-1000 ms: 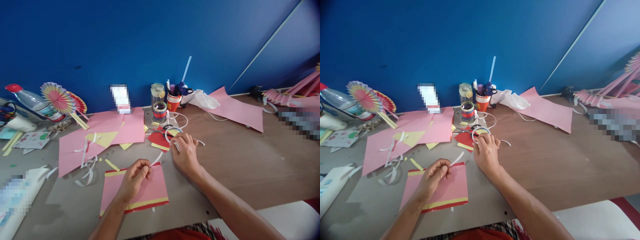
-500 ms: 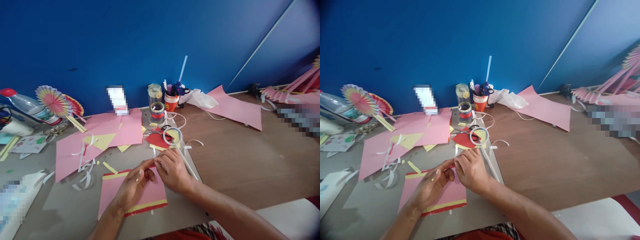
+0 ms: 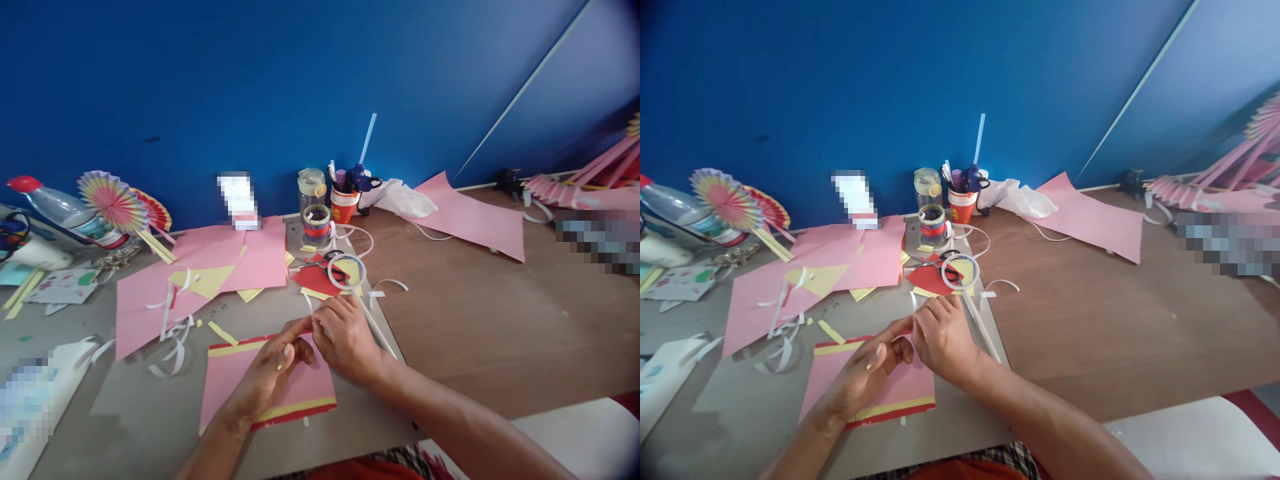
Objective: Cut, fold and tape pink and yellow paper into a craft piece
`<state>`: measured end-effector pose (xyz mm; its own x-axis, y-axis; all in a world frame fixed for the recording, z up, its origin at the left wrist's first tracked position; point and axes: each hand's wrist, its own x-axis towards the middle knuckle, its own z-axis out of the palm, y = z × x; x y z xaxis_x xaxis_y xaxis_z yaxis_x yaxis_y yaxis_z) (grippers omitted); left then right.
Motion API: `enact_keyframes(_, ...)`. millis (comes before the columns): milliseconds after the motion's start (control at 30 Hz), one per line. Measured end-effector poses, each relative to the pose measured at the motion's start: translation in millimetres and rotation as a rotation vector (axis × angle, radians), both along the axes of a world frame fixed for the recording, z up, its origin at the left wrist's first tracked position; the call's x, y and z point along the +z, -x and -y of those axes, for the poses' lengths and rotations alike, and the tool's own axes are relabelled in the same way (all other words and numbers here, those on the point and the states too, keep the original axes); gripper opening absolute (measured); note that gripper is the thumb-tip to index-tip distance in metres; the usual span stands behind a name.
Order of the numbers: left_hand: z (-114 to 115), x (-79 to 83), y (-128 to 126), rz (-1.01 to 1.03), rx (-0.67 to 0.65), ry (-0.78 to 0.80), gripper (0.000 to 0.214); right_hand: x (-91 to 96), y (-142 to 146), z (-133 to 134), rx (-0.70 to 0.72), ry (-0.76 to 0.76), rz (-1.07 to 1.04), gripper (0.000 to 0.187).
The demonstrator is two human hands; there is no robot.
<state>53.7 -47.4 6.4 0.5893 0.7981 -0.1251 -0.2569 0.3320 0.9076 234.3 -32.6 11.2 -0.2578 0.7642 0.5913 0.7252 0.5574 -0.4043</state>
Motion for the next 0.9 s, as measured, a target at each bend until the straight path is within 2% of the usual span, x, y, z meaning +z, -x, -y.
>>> enact_keyframes(167,-1.2,2.0,0.3,-0.038,-0.006,-0.017,0.06,-5.9,-0.2,-2.4,0.027,0.131,-0.172,0.016)
enact_keyframes(300,-0.8,1.0,0.8,-0.002,0.018,0.005,0.054,-6.8,-2.5,-2.8,0.043,0.208,-0.213,0.015)
enact_keyframes(467,-0.9,2.6,0.5,0.001,0.011,-0.003,0.058,-4.4,-3.9,-1.7,0.035,0.086,-0.128,0.015)
enact_keyframes(733,1.0,3.6,0.8,-0.103,-0.025,-0.133,0.063,0.5,-2.2,-1.0,-0.042,-0.085,0.116,0.024)
enact_keyframes(900,1.5,5.6,0.6,-0.12,-0.054,-0.153,0.064,-1.8,-0.7,-2.0,-0.027,-0.037,0.075,0.018)
